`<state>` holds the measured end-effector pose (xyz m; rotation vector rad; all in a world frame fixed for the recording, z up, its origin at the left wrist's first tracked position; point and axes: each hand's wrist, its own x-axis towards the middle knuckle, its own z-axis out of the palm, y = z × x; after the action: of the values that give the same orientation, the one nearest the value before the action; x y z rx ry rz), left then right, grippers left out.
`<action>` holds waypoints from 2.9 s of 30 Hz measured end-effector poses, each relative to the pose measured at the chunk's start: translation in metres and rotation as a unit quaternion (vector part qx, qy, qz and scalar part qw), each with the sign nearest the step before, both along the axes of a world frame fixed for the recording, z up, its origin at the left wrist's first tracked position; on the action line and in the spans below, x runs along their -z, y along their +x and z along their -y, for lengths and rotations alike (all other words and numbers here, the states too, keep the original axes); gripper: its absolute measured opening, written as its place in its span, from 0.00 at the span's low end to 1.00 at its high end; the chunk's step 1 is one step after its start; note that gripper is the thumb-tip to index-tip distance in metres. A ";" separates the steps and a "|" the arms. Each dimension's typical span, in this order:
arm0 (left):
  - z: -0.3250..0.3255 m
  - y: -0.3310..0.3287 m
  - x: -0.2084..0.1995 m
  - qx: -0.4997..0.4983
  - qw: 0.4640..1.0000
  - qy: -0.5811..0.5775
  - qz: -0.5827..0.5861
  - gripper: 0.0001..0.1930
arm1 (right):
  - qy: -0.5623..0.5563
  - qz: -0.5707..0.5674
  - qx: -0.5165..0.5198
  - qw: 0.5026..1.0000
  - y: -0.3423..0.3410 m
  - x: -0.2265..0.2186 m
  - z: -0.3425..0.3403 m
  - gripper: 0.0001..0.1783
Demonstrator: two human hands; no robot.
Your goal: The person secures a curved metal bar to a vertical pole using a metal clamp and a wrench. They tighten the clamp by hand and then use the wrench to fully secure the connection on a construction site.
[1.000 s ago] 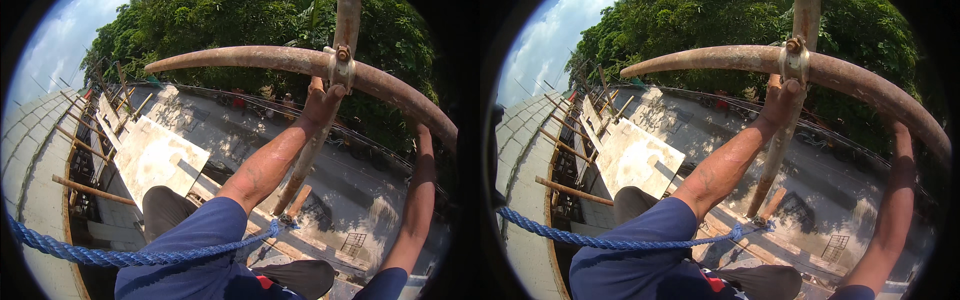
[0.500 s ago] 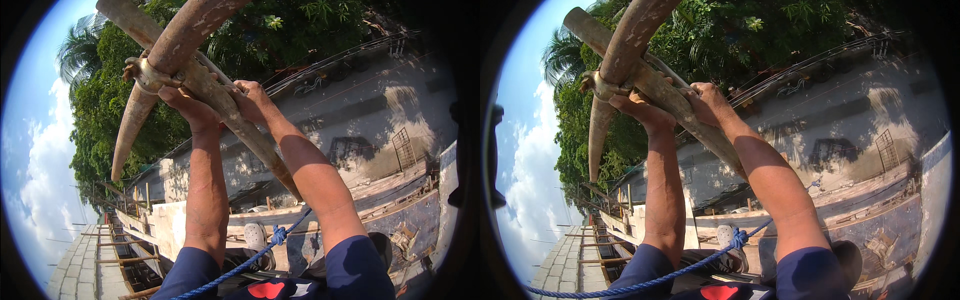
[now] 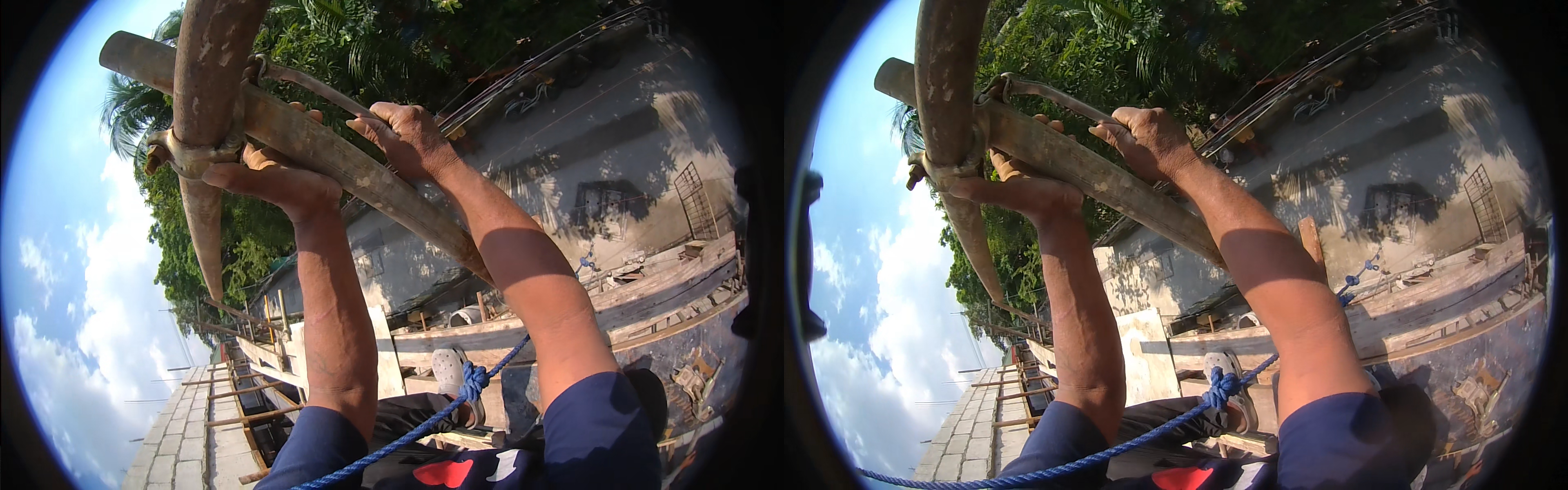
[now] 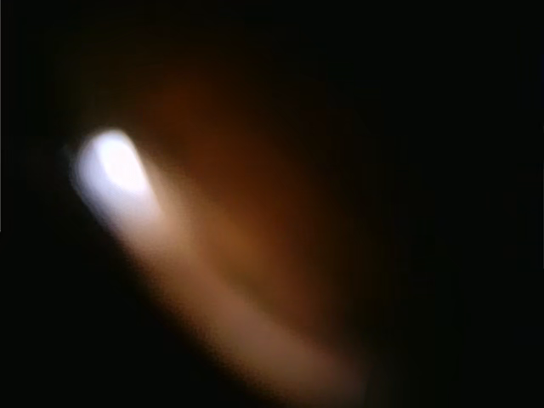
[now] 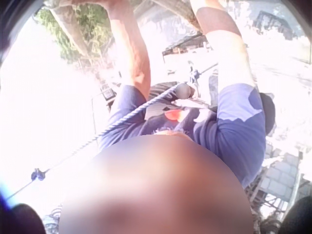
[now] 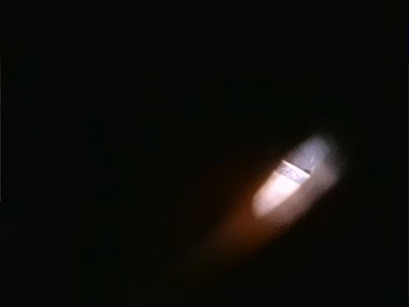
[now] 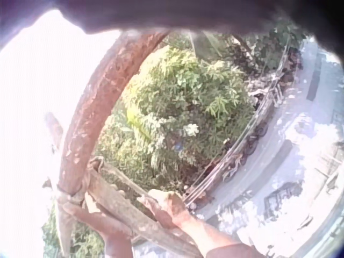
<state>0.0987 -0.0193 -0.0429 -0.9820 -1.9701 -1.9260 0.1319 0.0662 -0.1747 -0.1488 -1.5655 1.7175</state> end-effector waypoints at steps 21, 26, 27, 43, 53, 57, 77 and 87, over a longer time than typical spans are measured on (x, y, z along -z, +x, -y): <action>0.002 -0.004 0.004 -0.003 1.000 -0.012 -0.025 0.67 | 0.133 -0.005 0.040 0.990 0.000 0.004 -0.047 0.20; -0.001 0.000 0.002 0.001 1.000 0.026 -0.004 0.65 | 0.340 0.044 -0.039 0.939 0.035 -0.060 -0.131 0.14; -0.003 0.002 0.003 0.005 0.999 0.034 0.009 0.65 | 0.376 0.061 -0.074 0.922 0.036 -0.071 -0.159 0.10; -0.003 0.004 0.001 -0.018 0.999 0.033 0.032 0.66 | 0.346 0.096 0.034 0.933 0.019 -0.056 -0.144 0.17; -0.005 0.007 0.000 -0.031 0.999 -0.004 0.008 0.68 | 0.190 0.122 -0.003 0.974 0.021 -0.021 -0.067 0.17; -0.003 0.008 -0.001 -0.016 1.000 -0.011 0.002 0.68 | 0.094 0.074 -0.072 0.990 0.015 -0.039 -0.024 0.18; -0.004 0.001 0.001 -0.031 0.999 -0.005 -0.016 0.70 | 0.000 -0.055 -0.031 0.998 0.000 -0.009 -0.002 0.17; -0.003 0.003 0.002 -0.039 0.999 -0.016 -0.025 0.69 | 0.113 -0.030 0.040 0.992 0.020 -0.020 -0.060 0.15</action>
<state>0.1019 -0.0159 -0.0451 -0.9363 -1.9860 -1.8168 0.1523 0.1261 -0.1552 -0.0435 -1.6727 1.4591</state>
